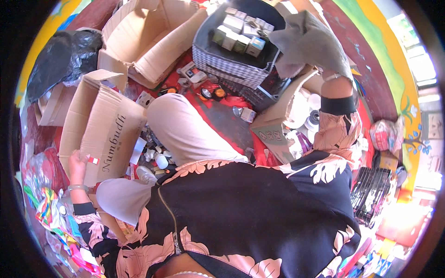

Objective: The person sits on the floor and wipes a black lamp base with a gray cloth. They then reach into a cardboard box to retrieve a small metal lamp part, wipe it with the cloth, and place it back in the box. The person also dips the cloth into a purple bowl of water to wring it out before continuing to clean the lamp parts.

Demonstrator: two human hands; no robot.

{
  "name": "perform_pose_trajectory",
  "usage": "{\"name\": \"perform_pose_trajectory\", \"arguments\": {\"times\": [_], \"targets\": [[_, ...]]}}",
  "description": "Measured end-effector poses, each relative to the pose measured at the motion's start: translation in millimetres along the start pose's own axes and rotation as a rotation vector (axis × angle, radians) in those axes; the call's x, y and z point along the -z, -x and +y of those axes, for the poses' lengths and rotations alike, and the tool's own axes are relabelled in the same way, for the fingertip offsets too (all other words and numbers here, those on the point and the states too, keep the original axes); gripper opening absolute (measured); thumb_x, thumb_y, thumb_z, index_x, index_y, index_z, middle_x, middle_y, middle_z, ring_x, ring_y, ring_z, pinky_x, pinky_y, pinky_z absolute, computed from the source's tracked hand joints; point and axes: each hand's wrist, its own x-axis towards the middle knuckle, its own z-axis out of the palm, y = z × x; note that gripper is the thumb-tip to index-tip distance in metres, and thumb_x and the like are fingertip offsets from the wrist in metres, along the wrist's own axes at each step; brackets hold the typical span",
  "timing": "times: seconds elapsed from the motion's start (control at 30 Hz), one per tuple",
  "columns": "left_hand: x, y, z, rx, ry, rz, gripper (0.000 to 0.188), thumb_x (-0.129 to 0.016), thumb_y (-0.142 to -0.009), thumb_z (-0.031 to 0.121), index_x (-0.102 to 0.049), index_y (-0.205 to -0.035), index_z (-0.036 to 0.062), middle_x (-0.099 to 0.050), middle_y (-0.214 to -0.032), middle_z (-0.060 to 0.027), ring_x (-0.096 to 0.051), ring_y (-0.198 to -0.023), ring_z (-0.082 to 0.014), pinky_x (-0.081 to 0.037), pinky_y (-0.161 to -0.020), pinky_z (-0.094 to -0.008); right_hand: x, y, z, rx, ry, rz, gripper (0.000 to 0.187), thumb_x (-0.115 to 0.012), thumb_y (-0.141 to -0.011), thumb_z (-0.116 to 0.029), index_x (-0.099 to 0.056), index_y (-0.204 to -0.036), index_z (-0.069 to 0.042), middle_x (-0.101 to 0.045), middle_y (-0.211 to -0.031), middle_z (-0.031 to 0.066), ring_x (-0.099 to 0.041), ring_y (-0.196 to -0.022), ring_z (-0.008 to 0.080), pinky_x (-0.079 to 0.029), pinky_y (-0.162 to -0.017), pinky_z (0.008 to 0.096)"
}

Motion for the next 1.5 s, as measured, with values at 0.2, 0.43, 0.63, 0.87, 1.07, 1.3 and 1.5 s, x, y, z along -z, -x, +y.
{"name": "perform_pose_trajectory", "arguments": {"times": [0.2,0.43,0.63,0.87,1.07,1.3,1.5], "targets": [[-54,3,45,-0.302,0.066,-0.037,0.022,-0.066,-0.067,0.006,-0.060,-0.086,-0.0037,-0.057,-0.084,-0.0188,-0.055,-0.081,-0.0325,-0.043,-0.077,-0.0371,9,23,138,-0.336,0.406,0.081,0.032,-0.053,-0.072,-0.020,-0.058,-0.102,-0.010,-0.059,-0.102,0.0056,-0.055,-0.091,0.0179,-0.043,-0.080,0.0309],[-111,15,85,-0.149,-0.012,-0.030,0.027,-0.066,-0.072,0.015,-0.061,-0.093,-0.0007,-0.058,-0.092,-0.0192,-0.056,-0.089,-0.0352,-0.044,-0.080,-0.0397,-80,3,191,-0.554,0.788,-0.074,0.033,-0.040,-0.085,-0.029,-0.058,-0.107,-0.013,-0.057,-0.113,0.0071,-0.054,-0.101,0.0225,-0.041,-0.088,0.0350],[-141,37,109,-0.073,-0.028,-0.038,0.019,-0.058,-0.074,0.017,-0.061,-0.088,0.0041,-0.061,-0.089,-0.0200,-0.058,-0.084,-0.0386,-0.046,-0.071,-0.0460,-134,23,283,-0.018,1.000,-0.668,0.028,-0.040,-0.088,-0.022,-0.061,-0.099,-0.007,-0.058,-0.113,0.0158,-0.056,-0.101,0.0334,-0.044,-0.088,0.0423],[-164,75,120,-0.159,-0.014,0.078,0.011,-0.057,-0.074,0.014,-0.056,-0.081,0.0051,-0.058,-0.079,-0.0170,-0.059,-0.076,-0.0346,-0.047,-0.067,-0.0441,-105,-25,40,0.398,1.219,-0.860,0.024,-0.044,-0.086,-0.021,-0.060,-0.095,-0.004,-0.062,-0.096,0.0177,-0.059,-0.089,0.0368,-0.046,-0.078,0.0447],[-187,104,137,-0.288,0.047,-0.024,0.013,-0.053,-0.076,0.011,-0.054,-0.087,0.0031,-0.057,-0.085,-0.0177,-0.060,-0.075,-0.0343,-0.048,-0.067,-0.0431,-187,65,-186,0.784,0.097,-0.824,0.028,-0.050,-0.085,-0.021,-0.060,-0.106,-0.006,-0.063,-0.092,0.0175,-0.059,-0.086,0.0351,-0.047,-0.075,0.0406],[-204,107,138,-0.448,0.084,-0.445,0.018,-0.051,-0.080,0.015,-0.054,-0.094,0.0027,-0.055,-0.091,-0.0203,-0.061,-0.075,-0.0362,-0.051,-0.062,-0.0419,-331,141,-237,1.030,0.419,-1.300,0.044,-0.057,-0.079,-0.030,-0.051,-0.115,-0.007,-0.062,-0.093,0.0214,-0.058,-0.092,0.0356,-0.046,-0.081,0.0411],[-209,100,129,-0.542,0.145,-0.476,0.028,-0.053,-0.083,0.029,-0.055,-0.094,0.0025,-0.054,-0.092,-0.0206,-0.060,-0.079,-0.0362,-0.049,-0.069,-0.0439,-444,194,-230,0.839,0.131,-0.982,0.060,-0.061,-0.077,-0.037,-0.040,-0.126,-0.010,-0.061,-0.098,0.0231,-0.059,-0.094,0.0355,-0.046,-0.083,0.0419]]}}
